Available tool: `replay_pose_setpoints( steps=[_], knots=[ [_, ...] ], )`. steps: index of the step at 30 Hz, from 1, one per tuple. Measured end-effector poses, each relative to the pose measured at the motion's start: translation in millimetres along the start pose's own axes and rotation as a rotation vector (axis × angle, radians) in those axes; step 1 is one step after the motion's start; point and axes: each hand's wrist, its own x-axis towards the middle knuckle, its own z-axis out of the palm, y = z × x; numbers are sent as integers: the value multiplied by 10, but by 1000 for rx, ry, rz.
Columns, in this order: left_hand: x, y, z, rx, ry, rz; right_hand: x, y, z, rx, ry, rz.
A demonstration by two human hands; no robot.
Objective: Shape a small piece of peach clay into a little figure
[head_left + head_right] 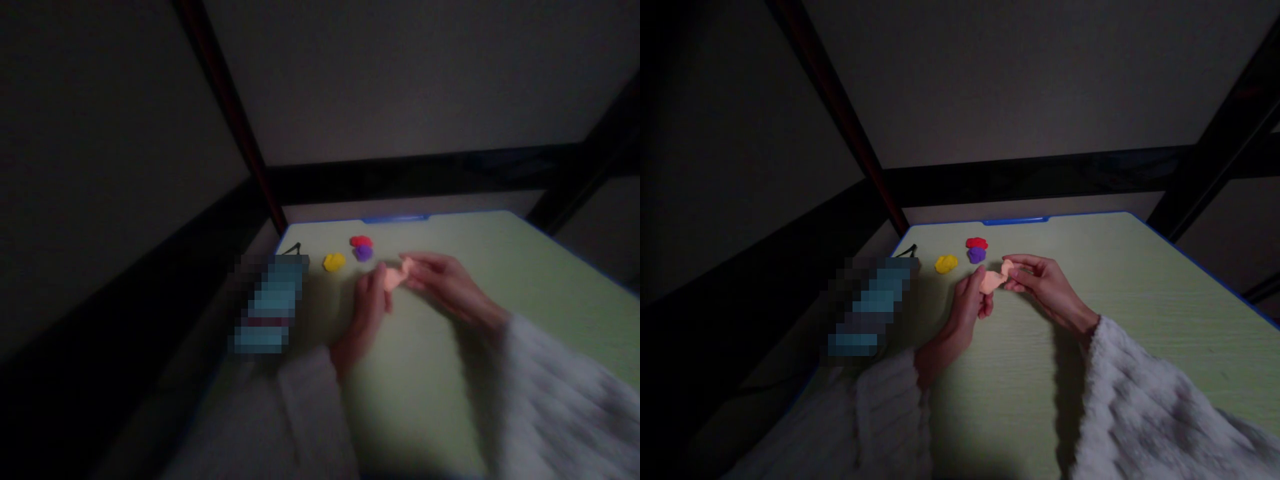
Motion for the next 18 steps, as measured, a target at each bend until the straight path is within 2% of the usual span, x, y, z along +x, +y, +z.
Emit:
replay_pose_setpoints(
  steps=[3, 9, 14, 18],
  knots=[
    [-26, 10, -15, 8, 7, 19, -6, -13, 13, -74, -6, -19],
    [-82, 48, -38, 14, 18, 37, -26, -33, 26, -25, -107, -18],
    [-140, 122, -33, 7, 11, 25, -28, -36, 31, -157, -75, -81],
    [-182, 175, -27, 1, 4, 33, -24, -10, 24, -157, -76, -126]
  ],
)
